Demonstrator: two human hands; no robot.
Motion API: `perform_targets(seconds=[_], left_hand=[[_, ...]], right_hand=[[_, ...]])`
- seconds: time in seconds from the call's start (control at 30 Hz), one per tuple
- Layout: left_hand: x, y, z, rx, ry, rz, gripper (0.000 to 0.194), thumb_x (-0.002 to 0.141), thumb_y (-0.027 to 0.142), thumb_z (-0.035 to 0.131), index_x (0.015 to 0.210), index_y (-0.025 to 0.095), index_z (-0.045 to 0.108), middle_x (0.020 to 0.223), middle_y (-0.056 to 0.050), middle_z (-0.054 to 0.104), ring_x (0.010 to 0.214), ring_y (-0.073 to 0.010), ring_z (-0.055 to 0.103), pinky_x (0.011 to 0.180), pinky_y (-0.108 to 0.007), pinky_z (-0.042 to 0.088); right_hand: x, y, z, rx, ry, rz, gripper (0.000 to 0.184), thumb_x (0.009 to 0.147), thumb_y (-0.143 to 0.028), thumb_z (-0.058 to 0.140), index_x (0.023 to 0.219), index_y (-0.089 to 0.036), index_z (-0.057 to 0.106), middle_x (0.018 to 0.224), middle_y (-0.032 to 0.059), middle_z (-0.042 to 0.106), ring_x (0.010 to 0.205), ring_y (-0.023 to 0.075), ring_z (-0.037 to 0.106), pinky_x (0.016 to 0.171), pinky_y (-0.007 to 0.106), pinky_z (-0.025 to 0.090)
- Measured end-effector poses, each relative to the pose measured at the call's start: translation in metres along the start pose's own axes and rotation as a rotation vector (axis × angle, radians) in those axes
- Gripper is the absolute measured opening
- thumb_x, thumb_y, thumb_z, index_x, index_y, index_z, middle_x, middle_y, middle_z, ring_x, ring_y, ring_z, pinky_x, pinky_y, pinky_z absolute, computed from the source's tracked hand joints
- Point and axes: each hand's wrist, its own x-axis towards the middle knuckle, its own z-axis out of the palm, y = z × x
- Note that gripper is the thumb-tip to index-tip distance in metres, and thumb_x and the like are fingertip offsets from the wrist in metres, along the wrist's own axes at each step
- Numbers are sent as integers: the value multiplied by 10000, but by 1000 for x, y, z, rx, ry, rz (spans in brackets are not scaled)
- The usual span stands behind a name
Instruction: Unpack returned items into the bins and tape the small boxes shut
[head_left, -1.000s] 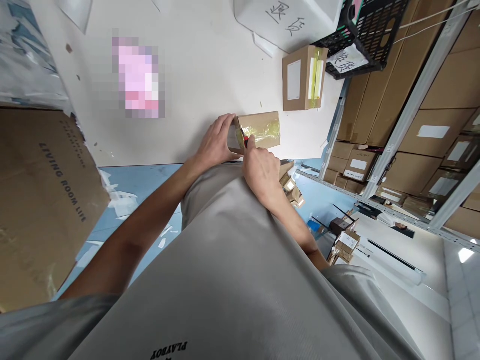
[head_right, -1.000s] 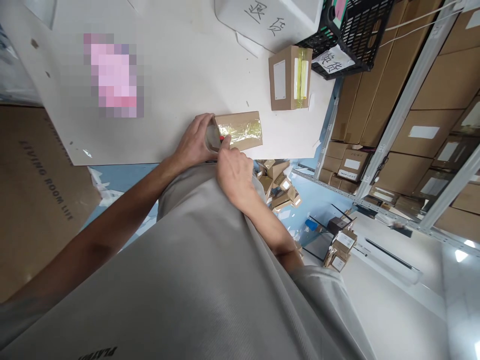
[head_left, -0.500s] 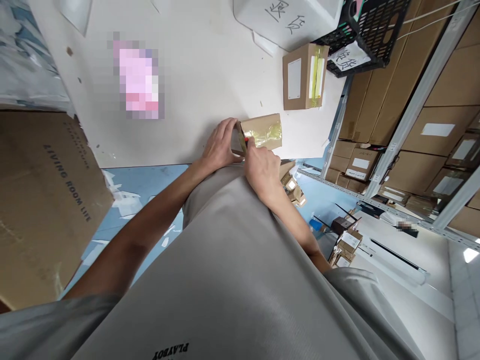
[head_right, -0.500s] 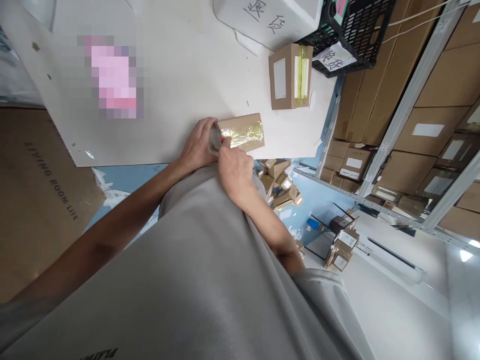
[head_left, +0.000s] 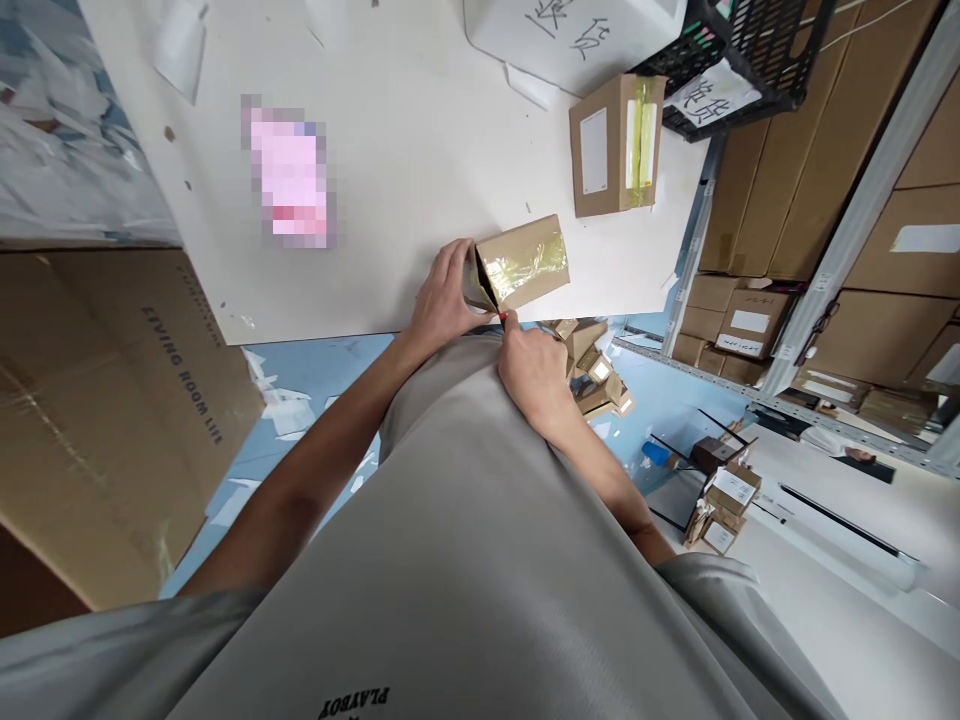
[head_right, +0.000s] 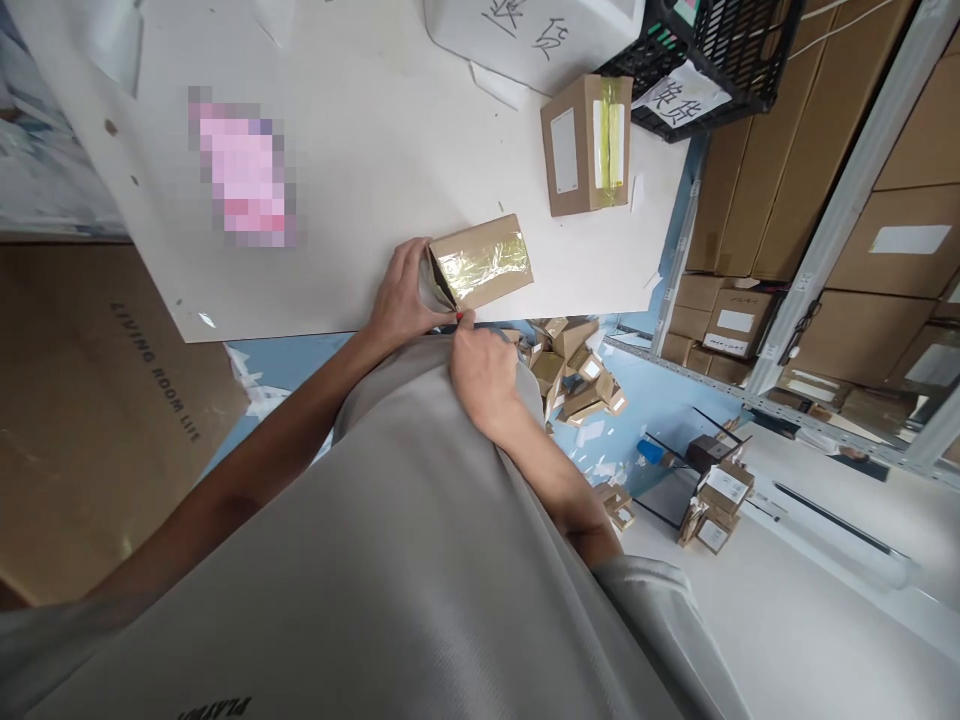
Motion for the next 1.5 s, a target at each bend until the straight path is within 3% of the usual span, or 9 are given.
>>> perform_targets(seconds=[0.13,0.27,0.43,0.5,0.6,0.77,0.97,1.13,1.5], left_hand=[[3,0,-4,5,-5,3,1305,757,846,927,1737,181,379,1740,-269,486,1663,-469,469,1405,-601,404],[9,2,-26,27,-61,8,1394,715,924,907,1766,199,348,1770,-275,450,1683,-489,437,1408,-634,387],[26,44,-56,153,-133,84,1467,709,1004,834,1833,266,246,1880,-233,308,1772,-517,228,1443,-715,235],[38,69,-49,215,-160,142,1324,794,1002,760,1824,312,292,1896,-181,311,1792,-497,165,1452,-732,164],[59,97,-14,290,-218,185,1042,978,950,560,1773,289,422,1843,-165,436,1786,-477,216,1447,-757,119],[77,98,37,403,-146,73,796,1149,759,352,1770,270,445,1826,-156,474,1779,-415,284,1462,-724,96],[66,101,39,441,-115,-32,760,1152,764,344,1740,307,496,1811,-113,506,1780,-385,295,1483,-695,70],[51,107,45,555,-53,-68,718,1189,708,210,1747,351,486,1773,-79,559,1760,-333,359,1486,-673,134],[40,99,53,551,-14,-146,738,1144,751,400,1755,343,476,1806,-87,519,1769,-390,317,1476,-725,100]], right_hand=[[-10,12,2,46,23,-15,592,1174,-160,370,1762,-132,436,1180,243,853,1087,305,855,901,365,634],[-9,44,6,160,168,19,632,1226,-371,379,1831,-195,337,1151,197,864,1006,336,840,921,417,616],[22,102,34,419,356,88,622,1213,-427,347,1773,-179,458,1176,177,874,1029,354,819,947,411,592],[36,119,48,519,411,82,608,1211,-434,325,1728,-182,520,1196,176,874,1032,354,818,946,410,591],[51,136,64,638,455,37,605,1211,-467,313,1697,-200,554,1190,154,879,1026,341,818,955,408,594],[71,147,73,741,418,-48,588,1206,-476,355,1701,-230,555,1227,122,880,1061,328,815,981,400,593],[88,154,62,655,195,-186,691,1220,-487,341,1834,-171,338,1336,182,848,1159,365,795,978,394,572],[95,159,56,633,135,-311,677,1221,-434,302,1849,-182,304,1359,167,841,1141,348,785,961,358,547],[98,175,60,600,43,-376,656,1231,-353,257,1857,-157,264,1286,175,853,1147,316,802,975,345,568]])
